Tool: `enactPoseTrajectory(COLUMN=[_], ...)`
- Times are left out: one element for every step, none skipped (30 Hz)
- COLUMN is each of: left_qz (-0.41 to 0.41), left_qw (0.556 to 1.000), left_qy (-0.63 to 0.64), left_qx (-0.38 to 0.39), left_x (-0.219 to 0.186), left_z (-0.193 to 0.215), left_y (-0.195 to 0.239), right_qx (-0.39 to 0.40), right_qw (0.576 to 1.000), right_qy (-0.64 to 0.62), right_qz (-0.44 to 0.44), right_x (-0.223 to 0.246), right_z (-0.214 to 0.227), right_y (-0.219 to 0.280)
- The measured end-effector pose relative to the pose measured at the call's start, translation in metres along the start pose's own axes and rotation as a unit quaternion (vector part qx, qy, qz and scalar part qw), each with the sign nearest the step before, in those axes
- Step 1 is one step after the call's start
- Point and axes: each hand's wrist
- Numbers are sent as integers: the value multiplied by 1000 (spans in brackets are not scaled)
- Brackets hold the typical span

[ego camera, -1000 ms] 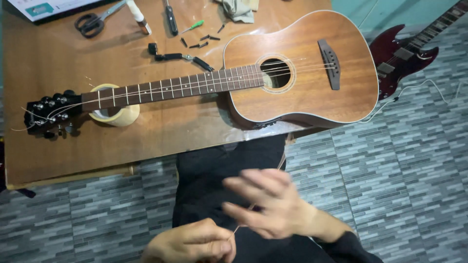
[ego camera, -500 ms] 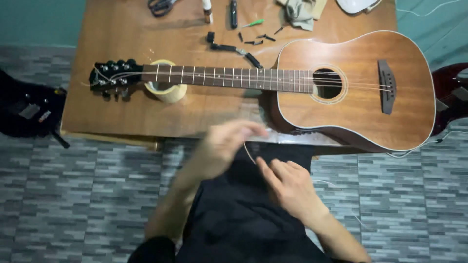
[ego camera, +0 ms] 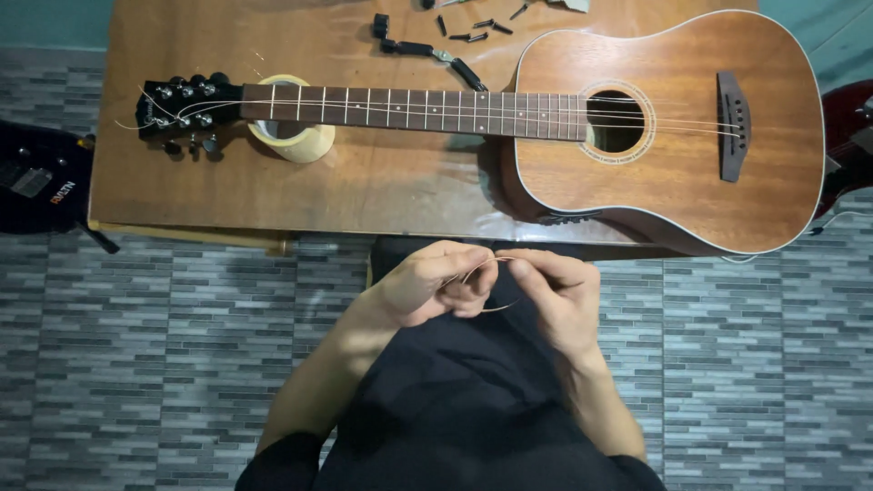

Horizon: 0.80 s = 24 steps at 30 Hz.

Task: The person removes old guitar strings from the bridge and headstock of an acoustic guitar. They then unwind new strings, thread them through the bridge, and begin winding them onto the tuning pegs.

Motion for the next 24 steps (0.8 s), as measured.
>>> enactPoseTrajectory(left_qz=[1, -28, -57, -55, -76, -100, -101, -92, -82, -82, -65, -45, -44, -25, -7, -7, 4, 14, 13, -64, -140, -139, -277, -400], left_qw=[1000, 998, 994, 994, 985, 971, 971, 971, 970, 970, 970, 969, 969, 969, 969, 969, 966, 963, 963, 933, 885, 885, 761, 594], left_qy=[1, -48, -97, -95, -156, -217, -216, -220, -224, -223, -230, -237, -237, -239, -242, -242, -251, -261, -261, -355, -442, -442, -575, -673], left_qx=[0, 7, 13, 13, 16, 19, 19, 29, 39, 39, 49, 58, 58, 55, 52, 52, 60, 66, 65, 5, -55, -52, -120, -182], left_x=[-4, -9, -13, -18, -22, -28, -26, -24, -21, -27, -33, -38, -36, -33, -30, -29, -29, -29, -30, -32, -35, -23, -11, 4], left_z=[-4, -9, -13, -15, -18, -21, -17, -13, -9, -10, -11, -12, -5, 2, 9, 9, 10, 12, 9, 6, 3, -3, -8, -14], left_y=[2, 4, 6, 8, 9, 10, 8, 7, 7, 8, 8, 10, 7, 3, 0, -2, -3, -4, -6, -8, -10, -6, -2, 4], right_qx=[-1, -21, -41, -42, -37, -29, -28, -9, 10, 10, 55, 99, 99, 113, 127, 127, 117, 108, 110, 84, 59, 56, 10, -34], right_qw=[1000, 999, 996, 996, 994, 992, 992, 994, 994, 994, 998, 990, 990, 988, 985, 985, 990, 993, 993, 995, 997, 997, 998, 997], right_qy=[1, -38, -76, -74, -90, -106, -105, -99, -92, -91, -24, 42, 42, 48, 55, 55, 24, -8, -8, 7, 22, 23, 23, 24], right_qz=[-1, -17, -32, -34, -47, -56, -56, -55, -53, -53, 20, 92, 91, 95, 99, 99, 74, 49, 49, 50, 50, 49, 62, 72], right_x=[3, 5, 8, 9, 10, 11, 11, 12, 12, 19, 26, 32, 35, 38, 41, 34, 27, 19, 13, 7, 1, -6, -13, -20], right_z=[-2, -3, -5, -5, -4, -4, -1, 2, 4, 6, 9, 11, 8, 5, 3, 3, 3, 3, 3, 3, 3, 2, 1, 2], right_y=[2, 3, 5, 4, 4, 1, -2, -4, -6, -10, -13, -16, -15, -14, -13, -10, -7, -4, -4, -5, -6, -3, 0, 5])
Point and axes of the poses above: each hand's wrist, its own y-axis away from the middle knuckle, its own z-axis out of the back of the hand, x = y × z, and after that the axes turned 10 degrees about -x, right-handed
